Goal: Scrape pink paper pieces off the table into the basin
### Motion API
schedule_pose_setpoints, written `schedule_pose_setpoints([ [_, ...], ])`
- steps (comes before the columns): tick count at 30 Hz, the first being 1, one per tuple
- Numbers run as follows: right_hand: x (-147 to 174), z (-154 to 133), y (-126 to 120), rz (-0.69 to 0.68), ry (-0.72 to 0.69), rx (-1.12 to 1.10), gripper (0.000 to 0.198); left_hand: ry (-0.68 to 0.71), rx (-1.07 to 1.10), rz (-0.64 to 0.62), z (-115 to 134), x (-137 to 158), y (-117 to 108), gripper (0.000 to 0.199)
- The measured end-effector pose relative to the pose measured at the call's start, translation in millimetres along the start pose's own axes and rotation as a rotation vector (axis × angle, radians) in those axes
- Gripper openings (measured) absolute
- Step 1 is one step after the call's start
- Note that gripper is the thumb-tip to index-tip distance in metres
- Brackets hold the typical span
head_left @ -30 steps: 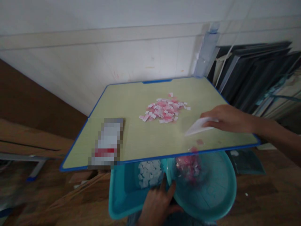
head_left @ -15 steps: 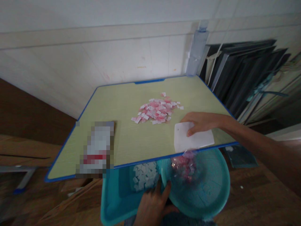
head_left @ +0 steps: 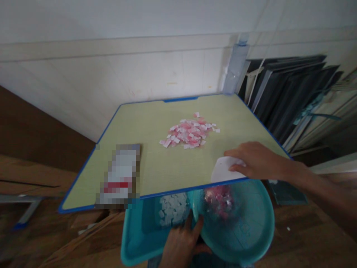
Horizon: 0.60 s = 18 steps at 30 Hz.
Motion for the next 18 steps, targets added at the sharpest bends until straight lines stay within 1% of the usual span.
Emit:
schedule_pose_setpoints([
  [3, 8.4, -7.5, -2.5, 0.035, -0.06, 0.115, 0.016, -0.008, 0.003, -0.004, 0.4, -1.0, -1.0, 0.075],
  [6, -0.1, -5.3, -5.9, 0.05, -0.082, 0.14, 0.014, -0.009, 0.0, -0.003, 0.8, -0.9, -1.9, 0.076],
  [8, -14.4, 3.8, -11.7, 0.097, -0.026, 0.194, 0.017, -0.005, 0.001, -0.008, 0.6, -0.4, -1.8, 0.077],
  [10, -30.3, 16.8, -18.2, 0.161, 0.076, 0.28, 0.022, 0.0, 0.006, -0.032, 0.1, -0.1, -1.0, 0.079],
  [13, -47.6, 32.0, -19.3, 0.209, 0.18, 0.36, 0.027, 0.007, -0.008, -0.077, -1.0, -0.1, -0.6, 0.078],
  [15, -52.3, 36.5, -14.0, 0.21, 0.187, 0.369, 0.028, 0.019, -0.031, -0.098, -0.8, -0.5, -1.2, 0.073],
  [18, -49.1, 37.5, -4.1, 0.189, 0.155, 0.363, 0.029, 0.031, -0.042, -0.1, 0.5, -1.2, -2.2, 0.068],
])
Point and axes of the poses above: each hand's wrist, its own x-axis away from the middle knuckle, its own y-axis out of the palm, z = x × y, the point moved 7 cm from there along -x, towards the middle knuckle, and after that the axes turned 8 degrees about z, right-handed, at the moved point
